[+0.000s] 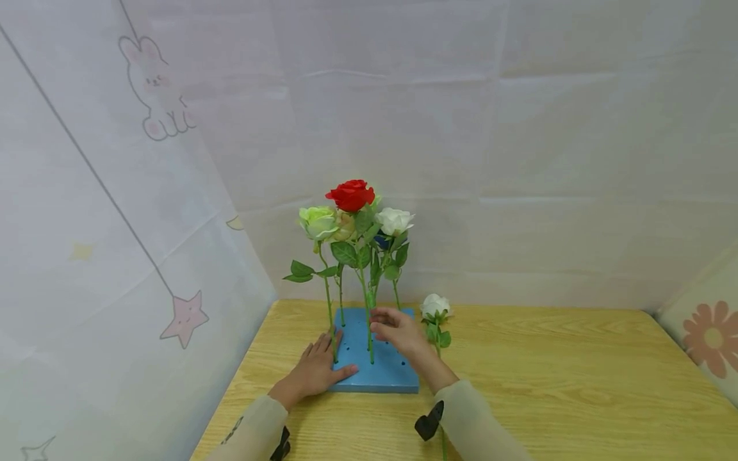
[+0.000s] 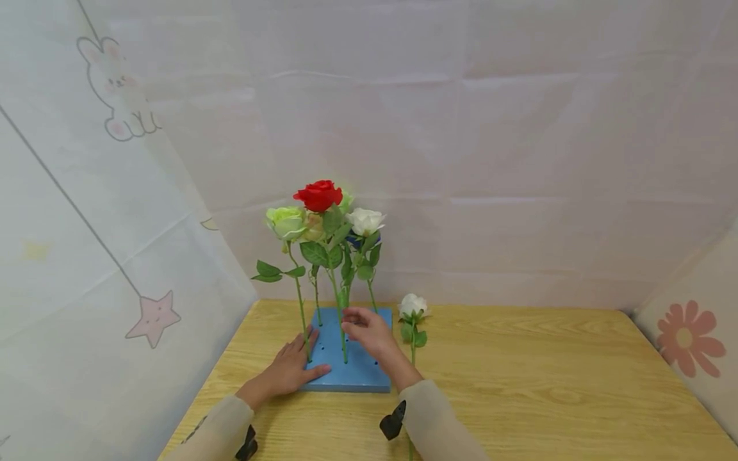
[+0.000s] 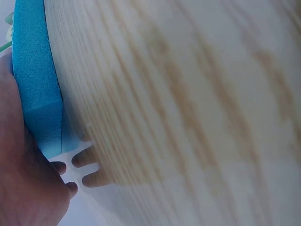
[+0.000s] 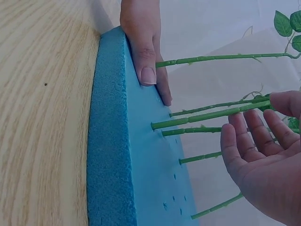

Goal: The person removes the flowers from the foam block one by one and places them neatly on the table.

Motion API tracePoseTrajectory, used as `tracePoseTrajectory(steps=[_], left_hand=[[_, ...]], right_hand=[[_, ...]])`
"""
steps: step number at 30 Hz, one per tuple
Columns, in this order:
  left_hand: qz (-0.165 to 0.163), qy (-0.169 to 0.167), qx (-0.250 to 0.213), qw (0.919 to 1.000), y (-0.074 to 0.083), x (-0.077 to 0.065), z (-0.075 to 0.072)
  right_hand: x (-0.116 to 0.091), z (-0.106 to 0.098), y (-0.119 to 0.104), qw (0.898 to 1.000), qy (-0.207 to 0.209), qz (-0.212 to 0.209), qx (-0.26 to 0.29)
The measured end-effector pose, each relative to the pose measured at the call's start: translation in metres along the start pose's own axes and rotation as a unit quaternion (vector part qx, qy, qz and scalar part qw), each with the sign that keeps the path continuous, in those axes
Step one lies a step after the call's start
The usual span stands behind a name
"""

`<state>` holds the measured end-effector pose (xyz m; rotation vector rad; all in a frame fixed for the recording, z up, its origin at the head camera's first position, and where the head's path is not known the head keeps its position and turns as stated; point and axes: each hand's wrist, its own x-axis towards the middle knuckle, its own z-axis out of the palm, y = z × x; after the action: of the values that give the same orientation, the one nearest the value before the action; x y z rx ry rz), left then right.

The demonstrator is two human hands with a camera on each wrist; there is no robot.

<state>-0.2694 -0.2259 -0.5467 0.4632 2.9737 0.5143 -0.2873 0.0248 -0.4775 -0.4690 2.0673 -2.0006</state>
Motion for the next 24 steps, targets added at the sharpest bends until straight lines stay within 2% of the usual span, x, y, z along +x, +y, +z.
tracePoseTrajectory(steps=[14,24], left_hand=[[0.0,0.0,-0.001,1.0,-0.002,0.001,0.004],[0.0,-0.005,-0.003,1.0,0.001,-0.001,-0.001]], right_hand=[[0.004,0.01,0.008,0.999,-0.014,-0.001,0.034],[0.006,0.014,0.015,0.999,0.009,0.002,0.042]])
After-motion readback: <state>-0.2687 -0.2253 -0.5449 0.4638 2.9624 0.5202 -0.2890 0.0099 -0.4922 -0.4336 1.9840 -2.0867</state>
